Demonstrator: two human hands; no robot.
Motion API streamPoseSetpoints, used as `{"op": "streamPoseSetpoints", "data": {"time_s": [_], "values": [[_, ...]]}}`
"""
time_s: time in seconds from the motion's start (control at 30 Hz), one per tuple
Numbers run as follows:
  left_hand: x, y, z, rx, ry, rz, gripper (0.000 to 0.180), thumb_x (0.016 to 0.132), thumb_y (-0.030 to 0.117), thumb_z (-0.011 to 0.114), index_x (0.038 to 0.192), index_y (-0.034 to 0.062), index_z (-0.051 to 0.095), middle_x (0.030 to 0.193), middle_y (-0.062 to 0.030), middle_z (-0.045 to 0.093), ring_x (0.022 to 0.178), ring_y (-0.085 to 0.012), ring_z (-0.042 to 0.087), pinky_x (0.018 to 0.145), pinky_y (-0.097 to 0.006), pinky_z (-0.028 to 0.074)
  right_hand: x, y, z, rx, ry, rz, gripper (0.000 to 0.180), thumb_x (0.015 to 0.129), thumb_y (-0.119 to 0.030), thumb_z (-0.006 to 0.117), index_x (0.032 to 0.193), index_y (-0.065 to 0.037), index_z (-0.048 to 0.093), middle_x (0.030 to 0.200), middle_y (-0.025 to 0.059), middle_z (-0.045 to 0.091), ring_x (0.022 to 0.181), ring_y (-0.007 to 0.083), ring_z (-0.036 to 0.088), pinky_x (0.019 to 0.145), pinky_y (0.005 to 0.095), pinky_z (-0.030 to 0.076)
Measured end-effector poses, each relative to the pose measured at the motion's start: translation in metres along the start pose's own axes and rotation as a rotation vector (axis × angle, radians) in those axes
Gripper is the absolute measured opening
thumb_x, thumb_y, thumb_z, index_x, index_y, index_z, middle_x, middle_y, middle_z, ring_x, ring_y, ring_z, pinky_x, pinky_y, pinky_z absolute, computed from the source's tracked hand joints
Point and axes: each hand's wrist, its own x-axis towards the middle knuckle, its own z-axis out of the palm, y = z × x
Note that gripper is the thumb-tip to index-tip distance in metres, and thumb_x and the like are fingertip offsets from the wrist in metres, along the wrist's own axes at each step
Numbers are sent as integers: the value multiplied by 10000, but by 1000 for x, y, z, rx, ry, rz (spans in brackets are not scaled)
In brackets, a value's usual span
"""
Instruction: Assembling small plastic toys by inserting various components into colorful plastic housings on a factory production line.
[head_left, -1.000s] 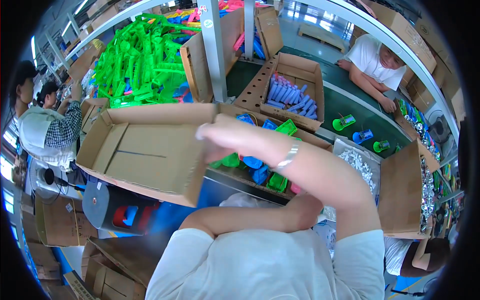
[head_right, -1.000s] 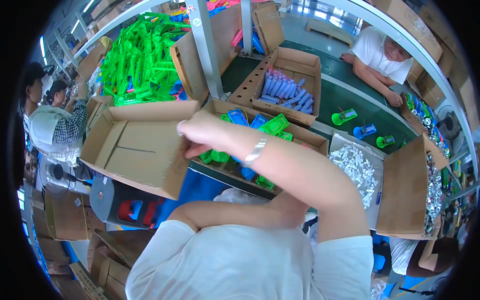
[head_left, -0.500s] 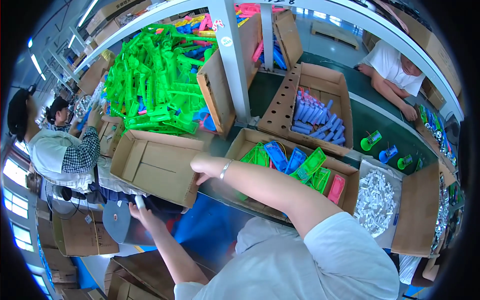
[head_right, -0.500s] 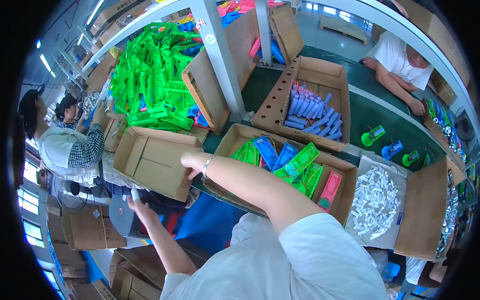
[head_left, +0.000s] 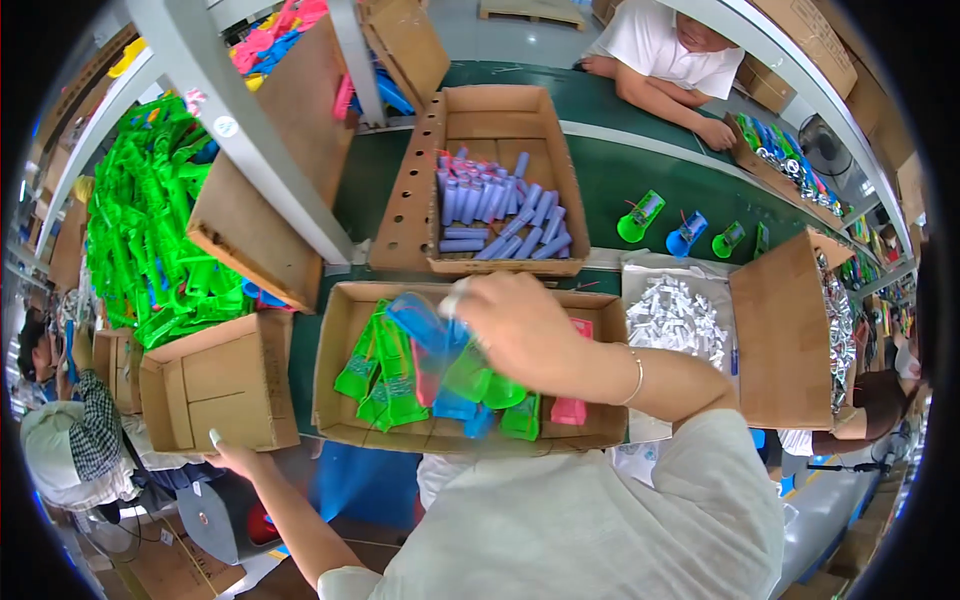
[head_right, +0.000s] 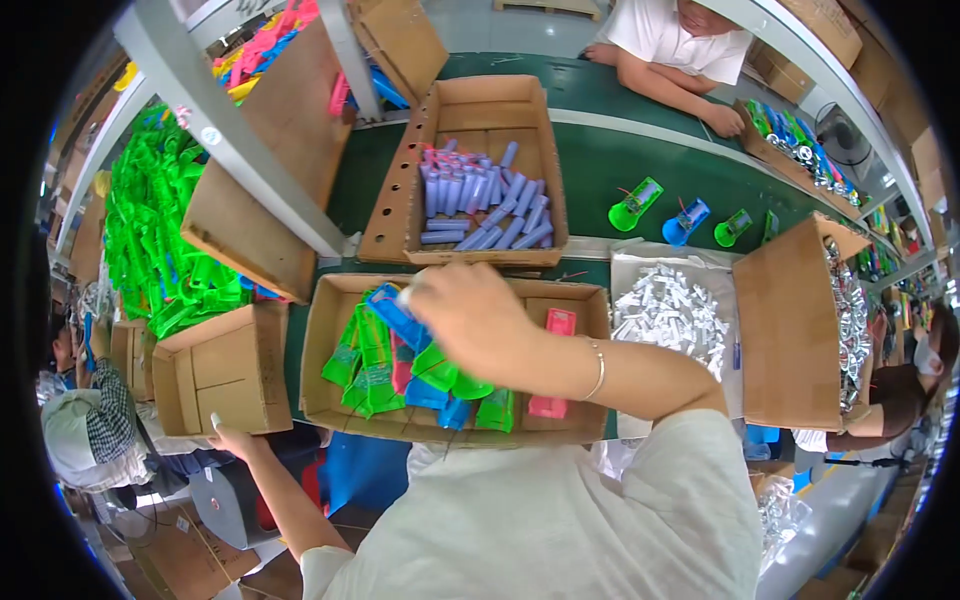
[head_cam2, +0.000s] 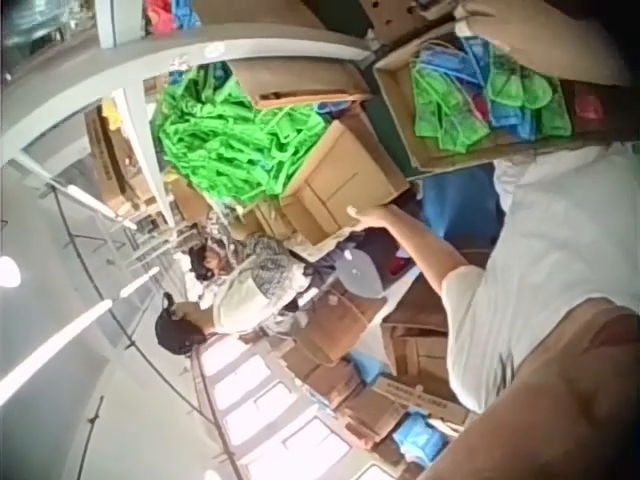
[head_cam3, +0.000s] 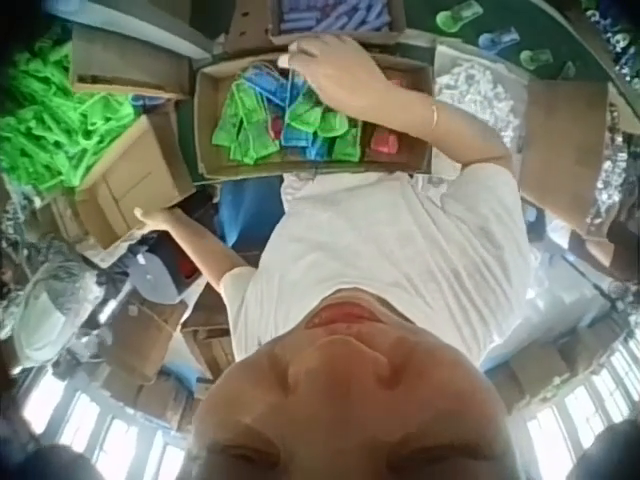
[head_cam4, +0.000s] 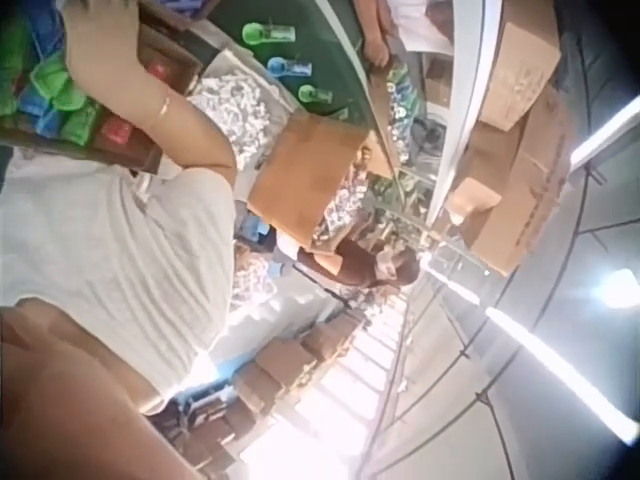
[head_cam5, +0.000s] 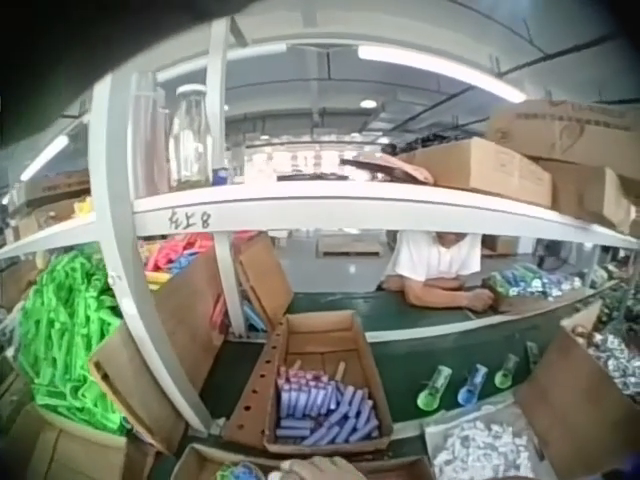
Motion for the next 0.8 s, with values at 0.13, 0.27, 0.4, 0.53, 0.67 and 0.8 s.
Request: {"op": "streamPoseSetpoints", "data": {"time_s": [0.13, 0.27, 0.4, 0.53, 0.67, 0.8], "values": [[42, -27, -60, -59, -254, -124, 638, 914, 345, 522, 1405, 88, 206, 1353, -156, 404, 1145, -351, 457, 939, -520, 419, -41, 61, 26, -108, -95, 17, 392, 771, -100, 573, 1160, -150, 583, 1189, 143, 538, 1031, 322, 509, 826, 419, 425], [31, 14, -56, 480, 229, 579, 544, 913, 349, 540, 1190, -112, 453, 1126, -176, 559, 1003, -263, 549, 866, -409, 455, -45, 76, 36, -97, -49, -66, 333, 755, -109, 546, 1082, -146, 599, 1158, 78, 549, 982, 247, 502, 799, 385, 408], [-134, 101, 53, 308, -352, 769, 493, 906, 324, 516, 1211, -61, 477, 1190, -162, 534, 1069, -247, 522, 927, -388, 415, -42, 81, 21, -142, -87, -157, 372, 708, -114, 592, 1079, -135, 565, 1060, 43, 537, 920, 223, 519, 740, 377, 394], [-223, 101, 113, 345, -1429, 175, 566, 835, 207, 588, 1309, -25, 385, 1244, -141, 499, 1122, -249, 510, 978, -376, 378, -36, 73, -21, -190, -73, -195, 396, 687, -157, 598, 1082, -167, 578, 1093, 9, 544, 941, 179, 520, 764, 341, 383], [-261, 58, 152, 366, -1948, -171, 588, 834, 63, 594, 1343, -35, 317, 1215, -120, 494, 1139, -234, 501, 962, -345, 387, -35, 65, -45, -232, 31, -222, 409, 671, -216, 610, 1079, -241, 621, 1135, -43, 559, 1006, 136, 515, 835, 328, 363], [-271, 42, 169, 355, -1982, -639, 497, 875, -5, 507, 1332, 5, 312, 1157, -86, 507, 1092, -198, 522, 894, -321, 440, -43, 78, -47, -124, 249, -23, 467, 729, -117, 670, 1183, -196, 600, 1058, -7, 573, 920, 170, 539, 802, 341, 388]]}}
